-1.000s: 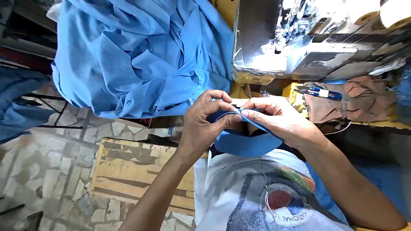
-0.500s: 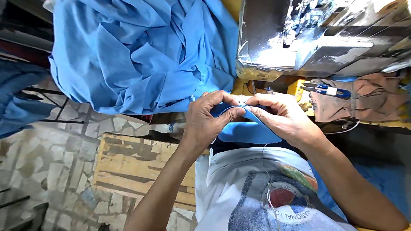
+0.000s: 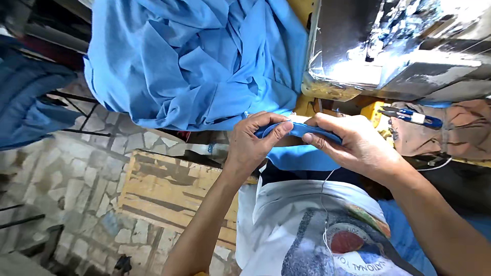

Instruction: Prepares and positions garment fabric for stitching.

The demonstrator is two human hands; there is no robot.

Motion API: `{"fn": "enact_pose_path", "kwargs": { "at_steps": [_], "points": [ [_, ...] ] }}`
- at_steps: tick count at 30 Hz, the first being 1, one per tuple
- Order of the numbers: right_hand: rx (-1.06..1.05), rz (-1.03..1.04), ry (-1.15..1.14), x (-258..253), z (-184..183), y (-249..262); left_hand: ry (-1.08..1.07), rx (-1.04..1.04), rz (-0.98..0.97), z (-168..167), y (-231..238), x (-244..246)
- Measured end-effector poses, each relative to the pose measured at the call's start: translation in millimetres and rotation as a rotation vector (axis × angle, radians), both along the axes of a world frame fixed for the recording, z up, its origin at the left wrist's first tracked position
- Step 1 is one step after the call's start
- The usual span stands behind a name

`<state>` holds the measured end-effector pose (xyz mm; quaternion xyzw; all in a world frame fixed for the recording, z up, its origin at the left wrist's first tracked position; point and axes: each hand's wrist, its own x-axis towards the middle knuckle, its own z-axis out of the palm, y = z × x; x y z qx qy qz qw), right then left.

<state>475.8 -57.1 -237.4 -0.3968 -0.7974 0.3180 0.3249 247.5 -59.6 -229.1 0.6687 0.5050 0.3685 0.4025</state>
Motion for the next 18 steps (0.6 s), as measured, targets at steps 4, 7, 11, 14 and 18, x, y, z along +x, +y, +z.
{"fn": "enact_pose_path", "kwargs": {
  "at_steps": [4, 7, 11, 14, 18],
  "points": [
    [0.101, 0.004, -0.003, -12, -4, 1, -0.108, -0.044, 0.015, -7, -4, -7],
    [-0.062, 0.08, -0.003, -22, -31, -2, -0.13, -0.145, 0.008, -41, -22, -19],
    [-0.339, 0.201, 0.022, -46, -47, -6, -0.077, -0.146, 0.117, -56, -50, -45],
    [-0.275, 0.188, 0.225, -72, -1, 16, 0.123, 0.192, 0.174, 5, -36, -68],
    [-0.213, 0.045, 0.201, -114, -12, 83, 0.697, 0.373, 0.116, 19, 34, -88]
  ]
}}
